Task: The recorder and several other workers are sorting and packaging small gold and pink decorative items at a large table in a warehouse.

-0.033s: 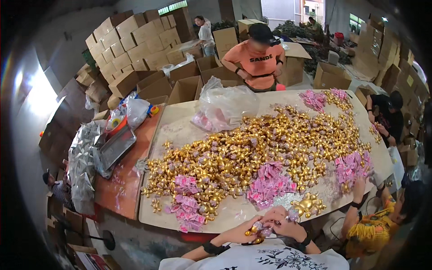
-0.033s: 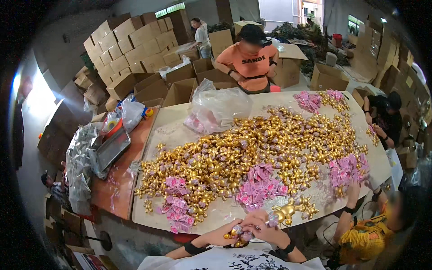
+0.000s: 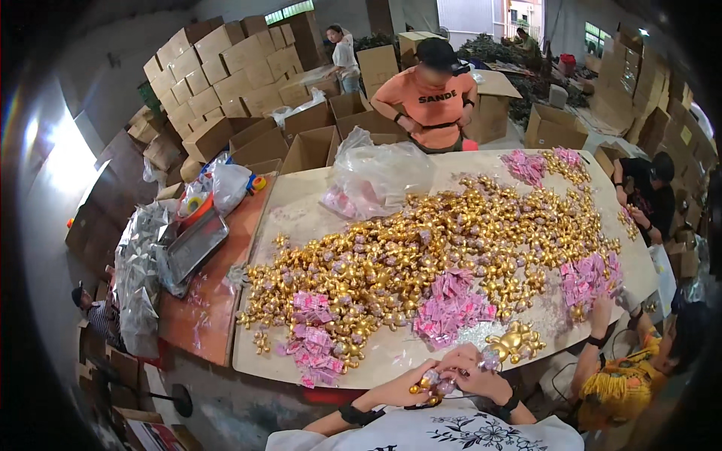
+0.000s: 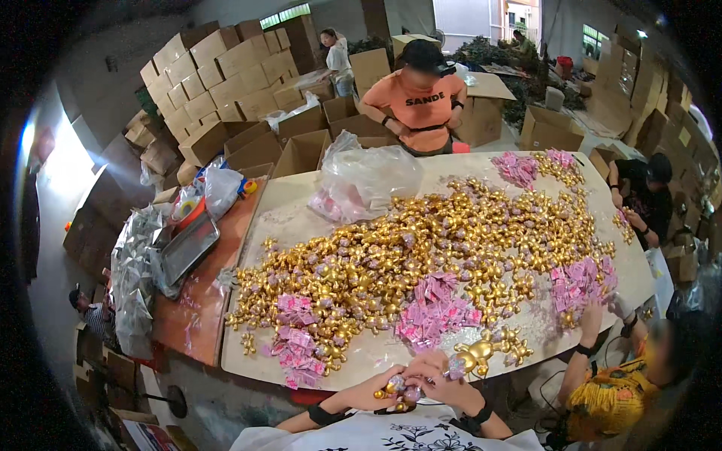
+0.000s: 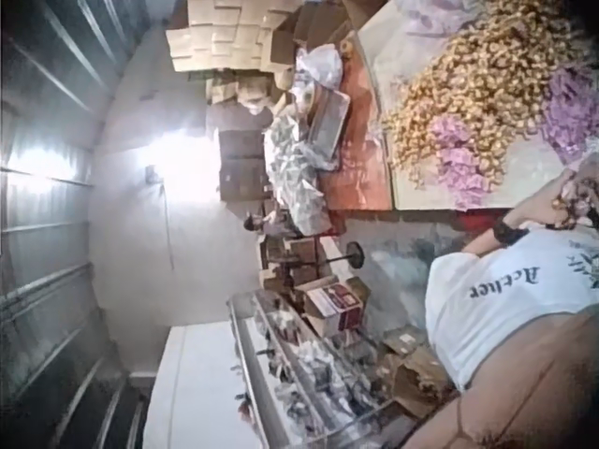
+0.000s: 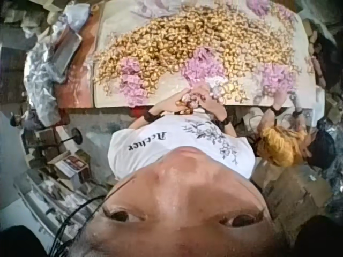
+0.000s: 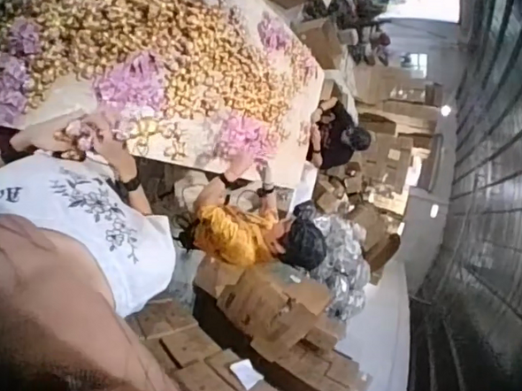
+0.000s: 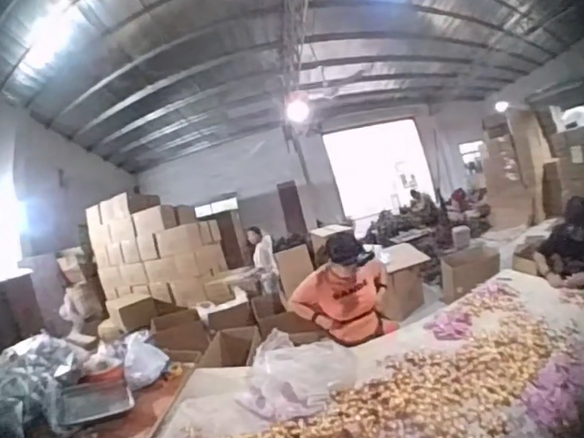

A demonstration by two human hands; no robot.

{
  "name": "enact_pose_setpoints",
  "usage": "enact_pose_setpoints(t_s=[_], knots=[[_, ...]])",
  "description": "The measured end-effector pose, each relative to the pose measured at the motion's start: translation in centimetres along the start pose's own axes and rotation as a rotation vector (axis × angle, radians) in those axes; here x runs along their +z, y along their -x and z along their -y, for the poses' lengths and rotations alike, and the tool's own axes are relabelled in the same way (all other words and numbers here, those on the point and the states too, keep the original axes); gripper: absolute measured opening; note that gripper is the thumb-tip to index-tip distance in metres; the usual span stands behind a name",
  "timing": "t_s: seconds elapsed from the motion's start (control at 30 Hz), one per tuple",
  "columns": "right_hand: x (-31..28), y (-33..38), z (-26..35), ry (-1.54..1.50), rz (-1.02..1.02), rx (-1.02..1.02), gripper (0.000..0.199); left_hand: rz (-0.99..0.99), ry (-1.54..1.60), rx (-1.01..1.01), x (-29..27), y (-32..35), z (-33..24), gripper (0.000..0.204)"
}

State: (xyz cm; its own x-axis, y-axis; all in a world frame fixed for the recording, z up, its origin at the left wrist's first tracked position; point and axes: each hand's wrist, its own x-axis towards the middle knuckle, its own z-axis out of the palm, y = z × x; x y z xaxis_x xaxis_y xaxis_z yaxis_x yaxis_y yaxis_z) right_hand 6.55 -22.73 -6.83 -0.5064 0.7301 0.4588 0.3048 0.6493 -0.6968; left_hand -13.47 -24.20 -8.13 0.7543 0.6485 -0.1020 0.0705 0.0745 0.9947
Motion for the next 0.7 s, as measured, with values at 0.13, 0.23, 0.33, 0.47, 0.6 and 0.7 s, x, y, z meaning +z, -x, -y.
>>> enact_pose_setpoints(t_s=[0.13, 0.23, 0.33, 0.47, 0.6, 0.7], knots=[[-0.5, -0.5, 1.1, 0.242, 0.072, -0.091, 0.020, -0.125, 0.007, 0.101, 0.7, 0.5, 0.8, 0.056], [-0.1, -0.5, 1.4, 0.153, -0.011, -0.067, 0.023, -0.064, 0.061, 0.029, 0.9, 0.6, 0.3, 0.057], [0.0, 0.0, 1.5, 0.098, -0.066, -0.041, 0.022, -0.084, -0.063, 0.103, 1.1, 0.5, 0.0, 0.056], [0.3, 1.2, 1.4, 0.013, -0.069, 0.006, 0.020, -0.048, -0.074, 0.123, 1.5, 0.7, -0.7, 0.053], [0.3, 2.6, 0.6, -0.102, 0.050, 0.122, 0.020, 0.076, -0.052, -0.045, 1.5, 1.0, -0.9, 0.051], [0.1, 3.6, 0.4, -0.392, 0.189, 0.326, 0.023, 0.079, -0.063, 0.015, 2.4, 1.4, 0.8, 0.051]])
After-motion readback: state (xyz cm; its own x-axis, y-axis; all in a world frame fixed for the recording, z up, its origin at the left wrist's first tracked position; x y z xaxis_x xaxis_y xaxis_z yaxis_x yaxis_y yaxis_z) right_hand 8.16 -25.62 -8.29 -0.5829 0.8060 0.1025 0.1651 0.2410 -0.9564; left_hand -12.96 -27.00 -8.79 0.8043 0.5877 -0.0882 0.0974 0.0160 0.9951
